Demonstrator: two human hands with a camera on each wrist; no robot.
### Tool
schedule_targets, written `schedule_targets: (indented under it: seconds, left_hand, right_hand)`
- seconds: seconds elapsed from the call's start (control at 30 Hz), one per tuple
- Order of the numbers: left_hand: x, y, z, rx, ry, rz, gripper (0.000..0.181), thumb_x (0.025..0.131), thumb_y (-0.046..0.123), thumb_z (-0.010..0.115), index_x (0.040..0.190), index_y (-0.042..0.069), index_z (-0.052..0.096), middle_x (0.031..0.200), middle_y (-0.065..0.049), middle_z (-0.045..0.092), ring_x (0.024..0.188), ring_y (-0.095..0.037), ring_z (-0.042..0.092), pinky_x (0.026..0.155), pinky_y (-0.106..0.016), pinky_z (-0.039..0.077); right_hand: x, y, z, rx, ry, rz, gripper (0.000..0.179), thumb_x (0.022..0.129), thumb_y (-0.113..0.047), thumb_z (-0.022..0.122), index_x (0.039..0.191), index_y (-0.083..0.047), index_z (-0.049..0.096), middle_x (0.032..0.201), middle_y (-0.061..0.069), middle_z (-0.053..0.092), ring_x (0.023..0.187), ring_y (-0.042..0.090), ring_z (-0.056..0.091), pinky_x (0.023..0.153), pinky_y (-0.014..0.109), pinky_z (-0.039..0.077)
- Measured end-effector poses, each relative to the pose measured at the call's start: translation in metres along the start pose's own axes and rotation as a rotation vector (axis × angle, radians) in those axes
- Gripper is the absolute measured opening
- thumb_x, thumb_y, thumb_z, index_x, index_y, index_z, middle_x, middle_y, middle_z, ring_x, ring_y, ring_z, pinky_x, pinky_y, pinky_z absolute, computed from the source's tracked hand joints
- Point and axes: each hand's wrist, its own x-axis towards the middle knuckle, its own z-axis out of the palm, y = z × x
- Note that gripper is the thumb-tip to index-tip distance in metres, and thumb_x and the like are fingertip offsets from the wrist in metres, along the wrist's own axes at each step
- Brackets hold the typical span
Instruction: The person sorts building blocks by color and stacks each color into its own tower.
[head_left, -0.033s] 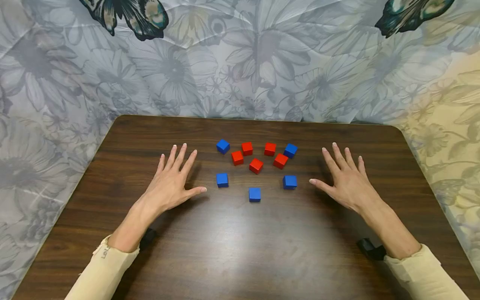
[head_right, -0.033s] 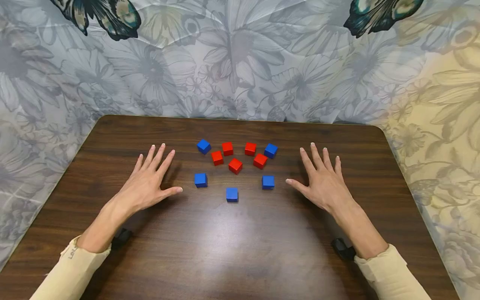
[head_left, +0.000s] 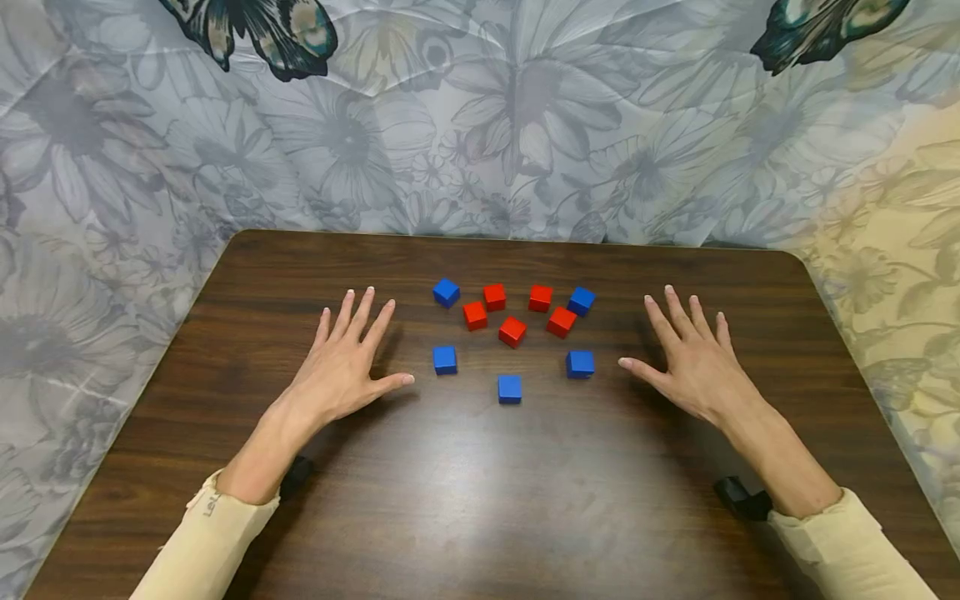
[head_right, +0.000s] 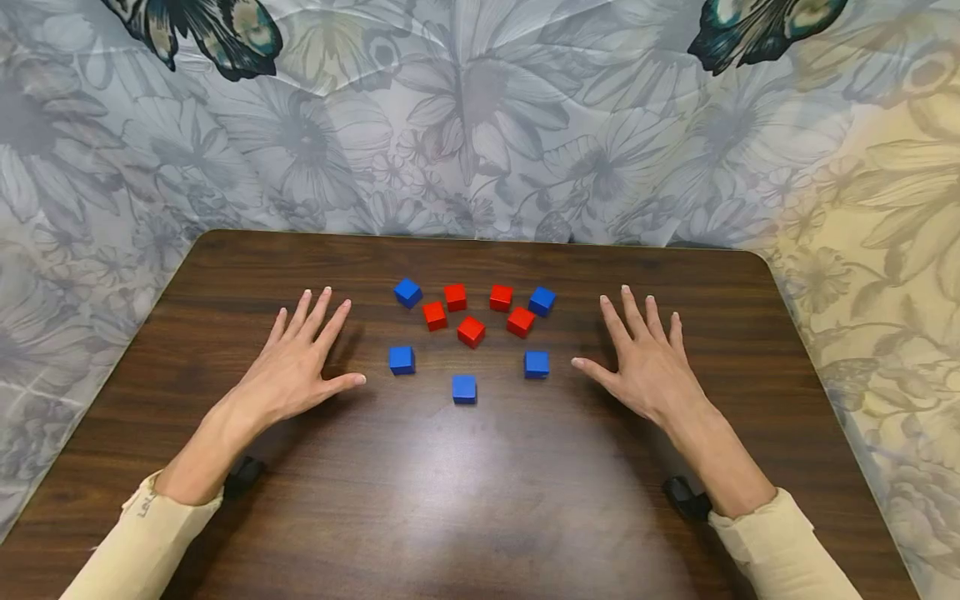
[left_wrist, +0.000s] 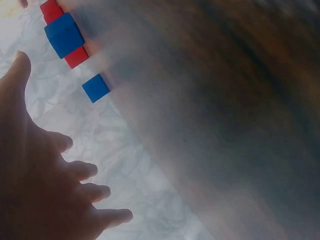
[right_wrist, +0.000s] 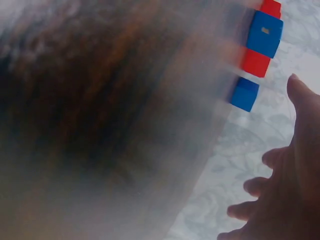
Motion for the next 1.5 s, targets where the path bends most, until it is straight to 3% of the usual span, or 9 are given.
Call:
schedule_targets:
  seconds: [0.27, 0.4, 0.73, 0.97, 1.17, 1.3, 1.5]
  left_hand:
    - [0.001, 0.007, -0.001, -0.012, -0.006, 0.021, 0.105, 0.085, 0.080, 0.048, 0.161, 0.021, 0.005, 0.166, -0.012, -0.005, 0.150, -0.032, -0.012, 0.118, -0.064, 0.005]
    - [-0.001, 0.010, -0.002, 0.006, 0.003, 0.036, 0.104, 0.085, 0.080, 0.048, 0.161, 0.022, 0.007, 0.166, -0.013, -0.002, 0.151, -0.035, -0.008, 0.118, -0.062, 0.008]
    - [-0.002, 0.028, -0.009, -0.033, 0.011, 0.113, 0.105, 0.084, 0.080, 0.049, 0.161, 0.023, 0.006, 0.166, -0.009, 0.001, 0.152, -0.032, -0.002, 0.119, -0.058, 0.014]
    - [0.004, 0.040, -0.010, -0.079, 0.061, 0.192, 0.104, 0.084, 0.077, 0.053, 0.161, 0.023, 0.008, 0.166, -0.008, 0.011, 0.151, -0.033, 0.012, 0.118, -0.055, 0.021]
    - [0.009, 0.047, -0.007, -0.092, 0.104, 0.255, 0.103, 0.084, 0.073, 0.060, 0.160, 0.020, 0.016, 0.164, -0.008, 0.017, 0.152, -0.032, 0.007, 0.119, -0.054, 0.020]
    - [0.014, 0.053, -0.006, -0.148, 0.124, 0.318, 0.099, 0.084, 0.069, 0.064, 0.158, 0.017, 0.024, 0.164, -0.007, 0.019, 0.152, -0.031, 0.007, 0.119, -0.054, 0.021]
    - [0.024, 0.060, -0.003, -0.250, 0.115, 0.391, 0.092, 0.083, 0.060, 0.071, 0.155, 0.017, 0.034, 0.159, -0.009, 0.032, 0.150, -0.031, 0.019, 0.115, -0.056, 0.028]
  right_hand:
    - [-0.002, -0.001, -0.003, -0.001, 0.011, -0.009, 0.097, 0.094, -0.062, 0.055, 0.160, -0.015, 0.002, 0.165, 0.016, -0.006, 0.146, 0.052, 0.001, 0.113, 0.069, -0.008]
    - [-0.003, -0.008, -0.002, 0.005, 0.048, -0.042, 0.097, 0.092, -0.063, 0.057, 0.160, -0.015, 0.006, 0.165, 0.016, -0.001, 0.147, 0.050, 0.003, 0.115, 0.066, -0.005]
    - [-0.006, -0.022, 0.002, -0.026, 0.176, -0.145, 0.102, 0.083, -0.059, 0.072, 0.160, -0.016, 0.019, 0.163, 0.017, 0.019, 0.147, 0.044, 0.017, 0.116, 0.064, 0.016]
    - [-0.007, -0.039, -0.001, -0.018, 0.253, -0.252, 0.099, 0.080, -0.050, 0.078, 0.156, -0.012, 0.030, 0.159, 0.018, 0.029, 0.139, 0.046, 0.035, 0.114, 0.059, 0.028]
    - [-0.004, -0.053, 0.000, 0.027, 0.316, -0.341, 0.094, 0.075, -0.044, 0.082, 0.151, -0.009, 0.040, 0.155, 0.015, 0.037, 0.135, 0.044, 0.042, 0.109, 0.060, 0.034]
    - [-0.001, -0.063, 0.003, 0.076, 0.317, -0.369, 0.094, 0.076, -0.043, 0.083, 0.152, -0.011, 0.039, 0.154, 0.013, 0.039, 0.132, 0.039, 0.046, 0.105, 0.056, 0.040]
    - [0.002, -0.078, 0.006, 0.136, 0.283, -0.368, 0.094, 0.078, -0.045, 0.083, 0.155, -0.019, 0.035, 0.153, 0.007, 0.041, 0.132, 0.032, 0.046, 0.097, 0.052, 0.049]
